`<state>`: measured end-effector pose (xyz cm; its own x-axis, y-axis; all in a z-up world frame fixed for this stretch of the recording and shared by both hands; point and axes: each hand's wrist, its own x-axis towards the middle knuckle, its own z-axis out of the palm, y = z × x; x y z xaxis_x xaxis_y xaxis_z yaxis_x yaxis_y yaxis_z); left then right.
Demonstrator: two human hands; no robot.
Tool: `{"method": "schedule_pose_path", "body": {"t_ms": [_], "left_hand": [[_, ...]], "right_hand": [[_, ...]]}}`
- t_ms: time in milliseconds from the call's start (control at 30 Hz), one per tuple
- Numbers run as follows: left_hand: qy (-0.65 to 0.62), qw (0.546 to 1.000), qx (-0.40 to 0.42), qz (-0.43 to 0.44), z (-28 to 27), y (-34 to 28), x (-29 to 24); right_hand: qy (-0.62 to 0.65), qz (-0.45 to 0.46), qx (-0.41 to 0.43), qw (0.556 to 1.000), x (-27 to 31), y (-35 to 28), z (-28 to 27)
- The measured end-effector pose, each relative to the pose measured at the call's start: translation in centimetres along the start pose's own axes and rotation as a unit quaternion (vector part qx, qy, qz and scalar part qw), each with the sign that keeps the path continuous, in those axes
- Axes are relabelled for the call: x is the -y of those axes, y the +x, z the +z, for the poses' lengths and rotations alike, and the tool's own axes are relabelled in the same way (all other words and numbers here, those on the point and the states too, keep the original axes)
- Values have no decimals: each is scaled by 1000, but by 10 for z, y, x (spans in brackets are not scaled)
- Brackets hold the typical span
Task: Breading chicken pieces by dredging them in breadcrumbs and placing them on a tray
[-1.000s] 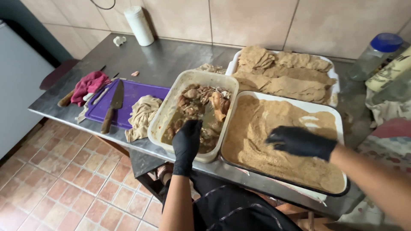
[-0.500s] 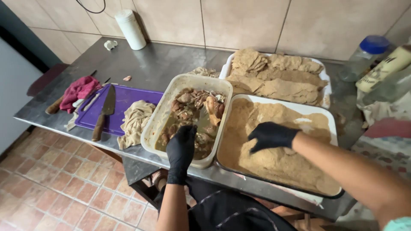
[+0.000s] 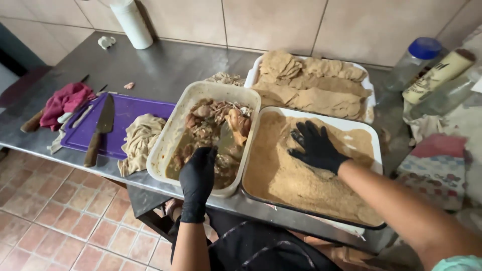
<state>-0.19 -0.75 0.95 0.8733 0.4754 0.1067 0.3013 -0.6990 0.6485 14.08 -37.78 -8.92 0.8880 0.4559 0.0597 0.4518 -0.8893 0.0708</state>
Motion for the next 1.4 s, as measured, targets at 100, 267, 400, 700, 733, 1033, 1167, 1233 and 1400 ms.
{"method": "schedule_pose_path", "body": {"t_ms": [100, 267, 400, 700, 733, 1033, 1167, 1233, 1400], "left_hand": [[3, 1000, 5, -10, 3, 2, 6], [11, 999, -26, 19, 10, 1, 12], [6, 999, -25, 29, 9, 1, 11], [24, 999, -29, 20, 7, 2, 12], [18, 999, -31, 20, 6, 1, 10], [13, 997, -60, 48, 12, 1, 14], [-3, 997, -53, 47, 16, 4, 20], [17, 997, -67, 45, 14, 1, 14], [10, 998, -49, 29, 12, 1, 12]], "right_hand": [[-97, 1, 35, 995, 9, -13, 6], [-35, -13, -88, 995, 43, -61, -34], [55, 11, -124, 991, 14, -39, -10], [239, 209, 110, 942, -29, 16, -23], [277, 203, 186, 920, -24, 13, -35], [456, 103, -92, 879, -12, -34, -174], [384, 21, -132, 914, 25, -71, -150], [410, -167, -185, 878, 29, -85, -81], [48, 56, 85, 994, 36, -118, -55]]}}
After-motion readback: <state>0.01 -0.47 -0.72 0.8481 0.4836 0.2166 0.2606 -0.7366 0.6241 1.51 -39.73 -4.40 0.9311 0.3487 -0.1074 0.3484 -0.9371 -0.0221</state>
